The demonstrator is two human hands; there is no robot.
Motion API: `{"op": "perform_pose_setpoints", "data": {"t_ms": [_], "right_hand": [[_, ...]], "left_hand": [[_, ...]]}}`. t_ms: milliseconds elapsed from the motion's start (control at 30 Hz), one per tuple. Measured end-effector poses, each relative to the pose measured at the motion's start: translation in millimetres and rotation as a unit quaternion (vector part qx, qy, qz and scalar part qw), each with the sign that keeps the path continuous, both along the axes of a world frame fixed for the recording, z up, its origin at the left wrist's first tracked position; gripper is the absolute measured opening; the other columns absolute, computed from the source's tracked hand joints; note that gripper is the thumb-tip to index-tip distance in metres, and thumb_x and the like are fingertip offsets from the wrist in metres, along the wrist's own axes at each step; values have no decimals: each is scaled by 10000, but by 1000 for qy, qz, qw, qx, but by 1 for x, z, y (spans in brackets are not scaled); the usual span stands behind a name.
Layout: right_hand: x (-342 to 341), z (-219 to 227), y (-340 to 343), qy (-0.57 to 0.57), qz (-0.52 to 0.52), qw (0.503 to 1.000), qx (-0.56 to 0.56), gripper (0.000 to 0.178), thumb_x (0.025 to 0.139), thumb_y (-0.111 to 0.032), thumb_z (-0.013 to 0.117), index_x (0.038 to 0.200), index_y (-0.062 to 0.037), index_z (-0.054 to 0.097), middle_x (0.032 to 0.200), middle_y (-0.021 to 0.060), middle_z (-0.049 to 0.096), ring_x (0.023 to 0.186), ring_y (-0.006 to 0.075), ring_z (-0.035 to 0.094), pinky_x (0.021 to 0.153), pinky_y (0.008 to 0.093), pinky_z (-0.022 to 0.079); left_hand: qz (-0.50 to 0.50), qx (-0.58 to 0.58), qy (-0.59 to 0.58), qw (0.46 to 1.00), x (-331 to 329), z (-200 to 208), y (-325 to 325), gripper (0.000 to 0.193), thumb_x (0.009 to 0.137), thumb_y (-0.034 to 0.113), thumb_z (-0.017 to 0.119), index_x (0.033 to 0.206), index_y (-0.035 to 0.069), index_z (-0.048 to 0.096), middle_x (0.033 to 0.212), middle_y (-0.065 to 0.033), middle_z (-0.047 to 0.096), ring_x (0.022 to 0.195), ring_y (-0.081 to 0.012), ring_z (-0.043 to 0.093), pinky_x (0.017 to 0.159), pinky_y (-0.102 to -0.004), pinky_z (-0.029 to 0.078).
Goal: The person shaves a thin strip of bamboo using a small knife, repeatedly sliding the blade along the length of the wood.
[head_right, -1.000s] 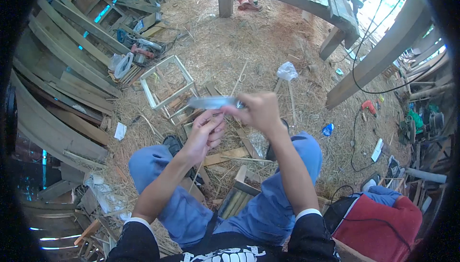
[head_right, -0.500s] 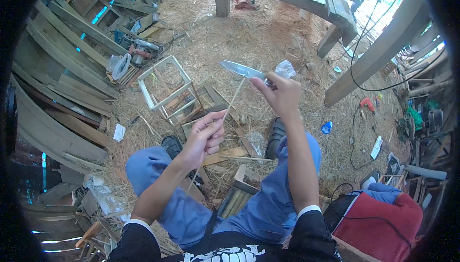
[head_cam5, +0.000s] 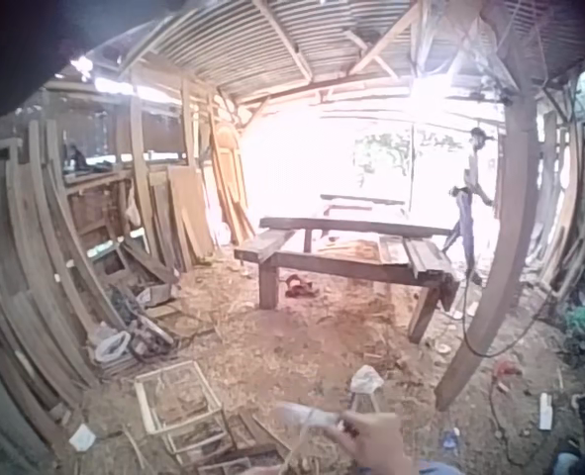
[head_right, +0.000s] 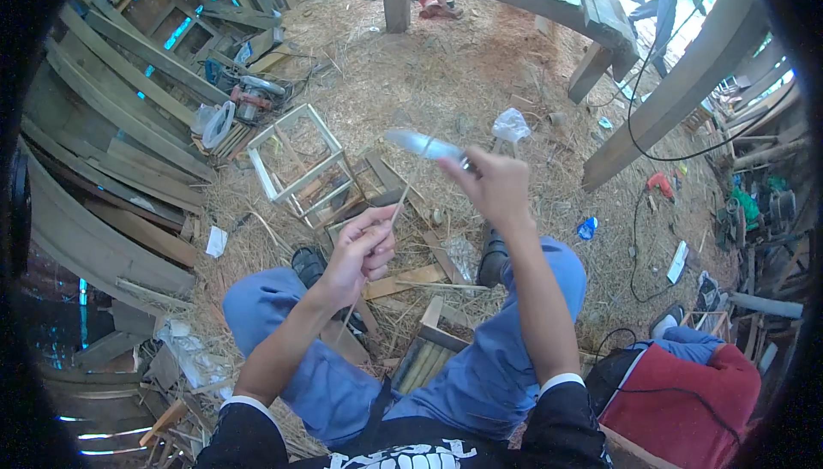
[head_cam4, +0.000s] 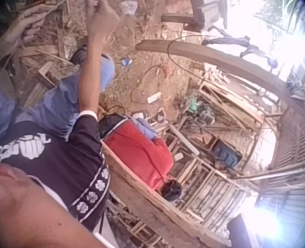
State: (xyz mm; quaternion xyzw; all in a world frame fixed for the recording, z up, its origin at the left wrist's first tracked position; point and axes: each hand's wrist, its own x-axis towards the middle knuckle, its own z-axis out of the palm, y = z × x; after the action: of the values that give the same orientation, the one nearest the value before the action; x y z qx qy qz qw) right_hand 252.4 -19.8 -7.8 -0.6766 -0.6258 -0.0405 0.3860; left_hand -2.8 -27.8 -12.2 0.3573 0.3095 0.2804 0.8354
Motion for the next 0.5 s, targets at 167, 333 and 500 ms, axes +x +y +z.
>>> {"op": "perform_pose_setpoints", "data": {"t_ms": [167, 333, 500], "right_hand": [[-14, 5, -1, 18, -20, 996, -82, 499, 878, -550, 679, 741, -71, 675, 529, 118, 578, 506, 312, 617, 521, 405, 463], [-8, 18, 6, 87, -74, 990, -87, 500, 944, -535, 595, 883, -43, 656, 624, 165, 632, 609, 360, 655, 574, 453, 478], [-28, 31, 0, 19, -22, 990, -135, 462, 952, -497, 606, 951, -36, 634, 661, 183, 660, 658, 371, 684, 602, 456, 492]], "left_hand": [[40, -3, -14, 999, 4, -1, 7, 349, 1038, 163, 501, 1385, 134, 507, 772, 44, 415, 520, -20, 270, 432, -198, 194], [52, 20, -24, 998, 10, 0, 5, 353, 1038, 160, 499, 1389, 118, 495, 766, 33, 425, 522, -20, 278, 441, -198, 207], [91, 5, -24, 996, 1, 5, 3, 379, 1044, 154, 484, 1422, 135, 467, 759, 30, 432, 515, -20, 282, 436, -196, 205]]}}
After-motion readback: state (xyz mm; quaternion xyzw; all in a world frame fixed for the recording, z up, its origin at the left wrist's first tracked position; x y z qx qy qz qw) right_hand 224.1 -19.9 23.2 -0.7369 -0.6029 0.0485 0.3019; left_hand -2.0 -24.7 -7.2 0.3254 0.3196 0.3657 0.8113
